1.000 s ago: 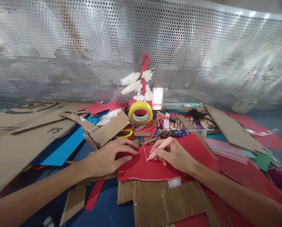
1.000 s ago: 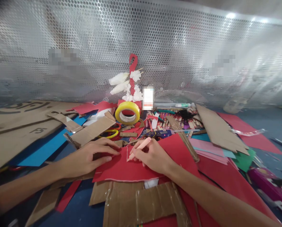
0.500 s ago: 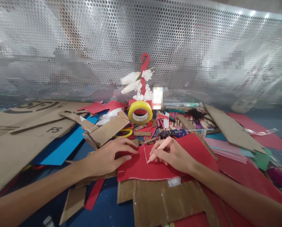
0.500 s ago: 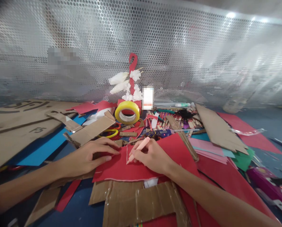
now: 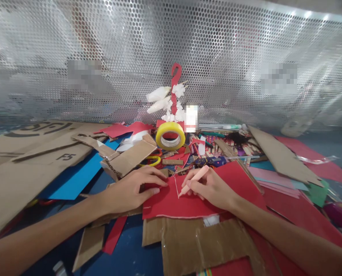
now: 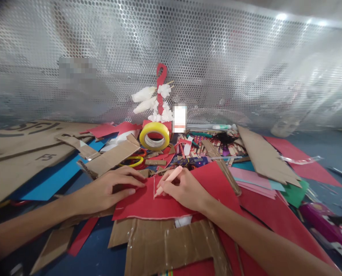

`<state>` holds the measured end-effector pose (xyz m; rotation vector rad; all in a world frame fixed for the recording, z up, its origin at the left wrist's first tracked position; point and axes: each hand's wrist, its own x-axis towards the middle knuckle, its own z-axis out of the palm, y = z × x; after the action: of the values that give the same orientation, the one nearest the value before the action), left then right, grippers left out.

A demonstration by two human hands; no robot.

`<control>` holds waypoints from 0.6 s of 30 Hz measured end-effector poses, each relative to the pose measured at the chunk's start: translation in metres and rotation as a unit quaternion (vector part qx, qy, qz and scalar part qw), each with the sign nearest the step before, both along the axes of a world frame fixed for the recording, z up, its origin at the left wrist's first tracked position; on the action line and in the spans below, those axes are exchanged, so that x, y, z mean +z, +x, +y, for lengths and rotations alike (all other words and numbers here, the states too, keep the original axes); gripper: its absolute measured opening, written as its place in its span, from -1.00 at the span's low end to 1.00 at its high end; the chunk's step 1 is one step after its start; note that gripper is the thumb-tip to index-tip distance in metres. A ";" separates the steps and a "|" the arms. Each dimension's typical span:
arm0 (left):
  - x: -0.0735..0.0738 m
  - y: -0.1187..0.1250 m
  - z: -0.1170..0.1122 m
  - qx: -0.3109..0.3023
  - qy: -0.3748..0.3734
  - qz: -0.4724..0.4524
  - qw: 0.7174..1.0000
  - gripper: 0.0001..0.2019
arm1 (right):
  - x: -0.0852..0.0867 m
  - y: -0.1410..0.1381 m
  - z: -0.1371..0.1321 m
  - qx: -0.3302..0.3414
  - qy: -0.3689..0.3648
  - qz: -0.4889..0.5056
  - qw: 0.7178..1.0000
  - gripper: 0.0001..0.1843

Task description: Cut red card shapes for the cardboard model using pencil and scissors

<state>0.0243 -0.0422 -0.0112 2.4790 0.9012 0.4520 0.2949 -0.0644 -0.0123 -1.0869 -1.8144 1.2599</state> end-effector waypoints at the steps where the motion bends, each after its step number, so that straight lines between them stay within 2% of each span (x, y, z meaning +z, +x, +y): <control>1: 0.000 0.000 0.000 0.000 0.000 -0.003 1.000 -0.74 | -0.001 0.000 0.000 0.010 -0.004 0.001 1.000 -0.78; 14: 0.001 -0.001 0.000 0.001 -0.007 -0.003 1.000 -0.72 | -0.003 0.001 0.000 0.013 -0.010 0.018 1.000 -0.78; 18: 0.001 0.000 0.000 -0.002 -0.005 -0.005 1.000 -0.73 | -0.001 0.001 -0.001 0.033 -0.013 0.015 0.999 -0.77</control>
<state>0.0239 -0.0422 -0.0106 2.4663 0.8930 0.4583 0.2957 -0.0649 -0.0134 -1.0250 -1.8298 1.3334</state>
